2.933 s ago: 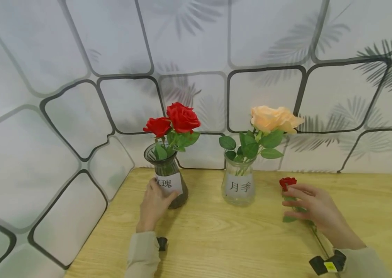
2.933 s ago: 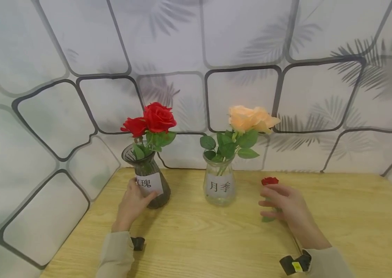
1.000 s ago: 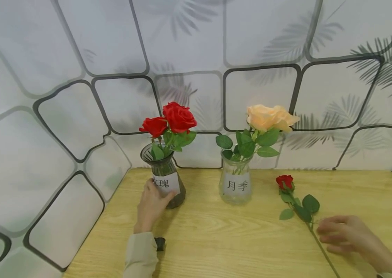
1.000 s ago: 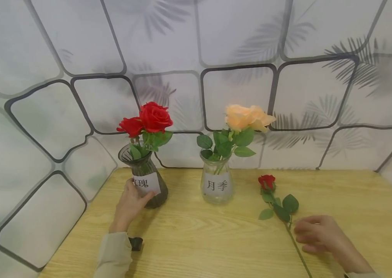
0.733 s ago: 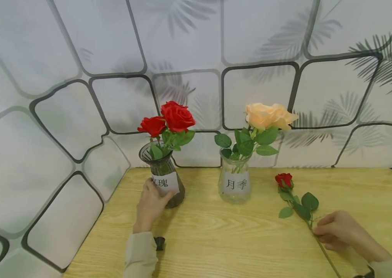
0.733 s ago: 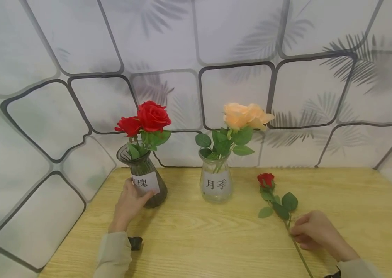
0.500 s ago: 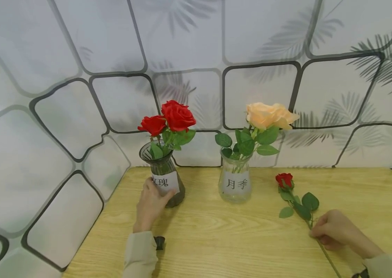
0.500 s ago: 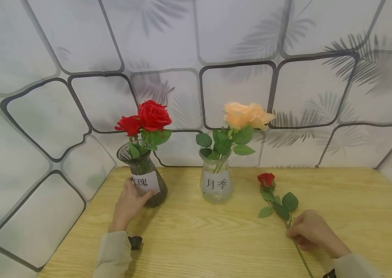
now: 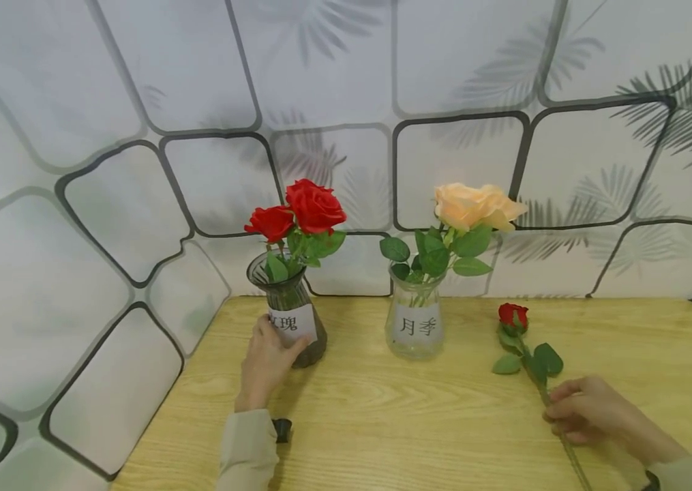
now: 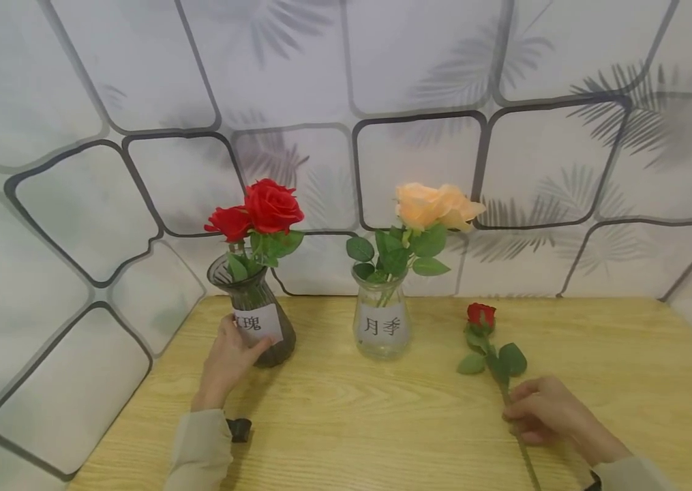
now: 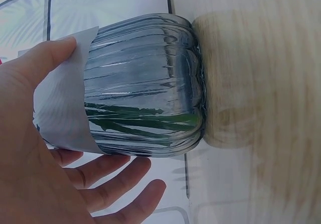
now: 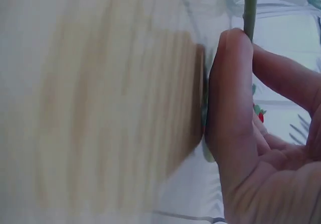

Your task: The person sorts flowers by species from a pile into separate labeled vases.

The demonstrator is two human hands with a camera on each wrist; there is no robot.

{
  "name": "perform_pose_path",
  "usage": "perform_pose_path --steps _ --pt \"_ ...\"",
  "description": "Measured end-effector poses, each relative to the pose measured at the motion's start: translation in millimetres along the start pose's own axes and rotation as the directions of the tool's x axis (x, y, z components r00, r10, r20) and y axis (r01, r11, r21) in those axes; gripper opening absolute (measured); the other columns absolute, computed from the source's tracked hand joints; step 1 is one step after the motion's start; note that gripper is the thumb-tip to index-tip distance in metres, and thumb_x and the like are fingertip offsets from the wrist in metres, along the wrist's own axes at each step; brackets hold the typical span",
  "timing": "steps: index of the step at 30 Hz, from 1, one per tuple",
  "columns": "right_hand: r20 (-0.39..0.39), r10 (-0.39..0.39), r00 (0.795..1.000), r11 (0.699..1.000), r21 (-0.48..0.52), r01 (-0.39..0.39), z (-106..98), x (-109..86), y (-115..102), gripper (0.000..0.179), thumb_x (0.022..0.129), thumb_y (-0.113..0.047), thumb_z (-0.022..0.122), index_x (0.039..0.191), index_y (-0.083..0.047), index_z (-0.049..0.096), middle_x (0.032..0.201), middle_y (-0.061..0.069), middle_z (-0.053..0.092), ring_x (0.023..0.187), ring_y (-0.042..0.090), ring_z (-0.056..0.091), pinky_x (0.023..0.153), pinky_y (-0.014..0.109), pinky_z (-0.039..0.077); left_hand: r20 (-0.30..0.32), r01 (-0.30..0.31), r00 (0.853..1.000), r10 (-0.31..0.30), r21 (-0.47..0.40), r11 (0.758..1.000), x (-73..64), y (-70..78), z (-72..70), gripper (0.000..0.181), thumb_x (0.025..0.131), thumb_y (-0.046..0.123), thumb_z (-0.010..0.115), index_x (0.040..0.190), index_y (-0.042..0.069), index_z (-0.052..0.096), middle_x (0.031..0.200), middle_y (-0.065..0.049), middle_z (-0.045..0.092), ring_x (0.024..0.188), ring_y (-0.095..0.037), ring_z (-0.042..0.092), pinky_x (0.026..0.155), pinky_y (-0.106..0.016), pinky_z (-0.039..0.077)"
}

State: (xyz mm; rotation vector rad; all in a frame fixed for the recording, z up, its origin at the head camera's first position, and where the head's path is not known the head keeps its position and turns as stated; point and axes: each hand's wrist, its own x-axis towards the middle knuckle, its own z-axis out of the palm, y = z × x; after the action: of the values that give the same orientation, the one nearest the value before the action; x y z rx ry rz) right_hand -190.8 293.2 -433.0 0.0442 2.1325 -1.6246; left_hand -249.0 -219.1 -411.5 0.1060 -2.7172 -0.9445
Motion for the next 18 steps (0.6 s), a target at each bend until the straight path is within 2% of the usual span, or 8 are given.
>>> perform_pose_path --steps 3,7,9,13,16,18 --pt "0.06 -0.032 0.998 0.994 0.102 0.026 -2.8 -1.7 4.4 0.034 0.096 -0.002 0.062 0.119 0.017 0.046 0.095 0.008 0.075 0.079 0.021 0.074 0.066 0.031 0.06 -0.003 -0.009 1.0 0.009 0.009 1.0 0.6 0.0 1.1 0.089 0.091 0.049 0.073 0.144 -0.009 0.03 0.122 -0.027 0.052 0.106 -0.042 0.058 0.082 -0.059 0.052" --pt "0.115 -0.08 0.99 0.971 0.232 0.052 -4.5 -1.7 7.3 0.043 0.097 0.0 0.062 0.13 0.015 0.04 0.101 0.01 0.075 0.083 0.025 0.074 0.068 0.032 0.06 -0.005 -0.005 1.0 0.005 0.016 1.0 0.9 0.3 1.2 0.09 0.09 0.049 0.073 0.144 -0.009 0.03 0.122 -0.027 0.051 0.107 -0.042 0.058 0.082 -0.059 0.051" --pt "0.138 -0.103 0.985 0.957 0.284 0.06 -5.1 -1.1 7.9 0.04 0.097 0.001 0.062 0.133 0.009 0.045 0.104 0.009 0.075 0.085 0.025 0.074 0.069 0.032 0.06 -0.009 -0.006 1.0 0.006 0.015 1.0 0.6 0.7 0.8 0.089 0.091 0.049 0.073 0.143 -0.009 0.031 0.122 -0.028 0.052 0.108 -0.042 0.058 0.082 -0.059 0.051" --pt "0.214 -0.173 0.961 0.924 0.375 0.083 -6.7 0.9 9.5 0.033 0.1 0.003 0.058 0.128 -0.014 0.062 0.11 0.008 0.074 0.089 0.024 0.073 0.071 0.031 0.059 -0.006 -0.002 1.0 0.002 0.015 1.0 -0.2 1.3 -0.1 0.089 0.091 0.05 0.072 0.143 -0.009 0.031 0.123 -0.027 0.052 0.108 -0.042 0.058 0.082 -0.059 0.051" --pt "0.245 -0.23 0.942 0.896 0.43 0.107 -6.5 2.2 10.9 0.04 0.101 0.005 0.053 0.12 -0.028 0.066 0.113 0.005 0.073 0.094 0.023 0.072 0.074 0.031 0.059 -0.001 -0.001 1.0 0.001 0.017 1.0 -0.5 1.7 -0.4 0.088 0.091 0.05 0.072 0.143 -0.009 0.031 0.123 -0.027 0.052 0.108 -0.042 0.058 0.083 -0.059 0.051" --pt "0.241 -0.257 0.936 0.871 0.477 0.116 -5.3 3.3 11.1 0.045 0.102 0.007 0.05 0.116 -0.032 0.068 0.114 0.004 0.073 0.097 0.022 0.072 0.079 0.032 0.059 0.0 -0.002 1.0 0.002 0.015 1.0 -0.4 1.5 -0.2 0.088 0.091 0.05 0.072 0.143 -0.01 0.031 0.123 -0.028 0.051 0.108 -0.042 0.058 0.083 -0.059 0.051"
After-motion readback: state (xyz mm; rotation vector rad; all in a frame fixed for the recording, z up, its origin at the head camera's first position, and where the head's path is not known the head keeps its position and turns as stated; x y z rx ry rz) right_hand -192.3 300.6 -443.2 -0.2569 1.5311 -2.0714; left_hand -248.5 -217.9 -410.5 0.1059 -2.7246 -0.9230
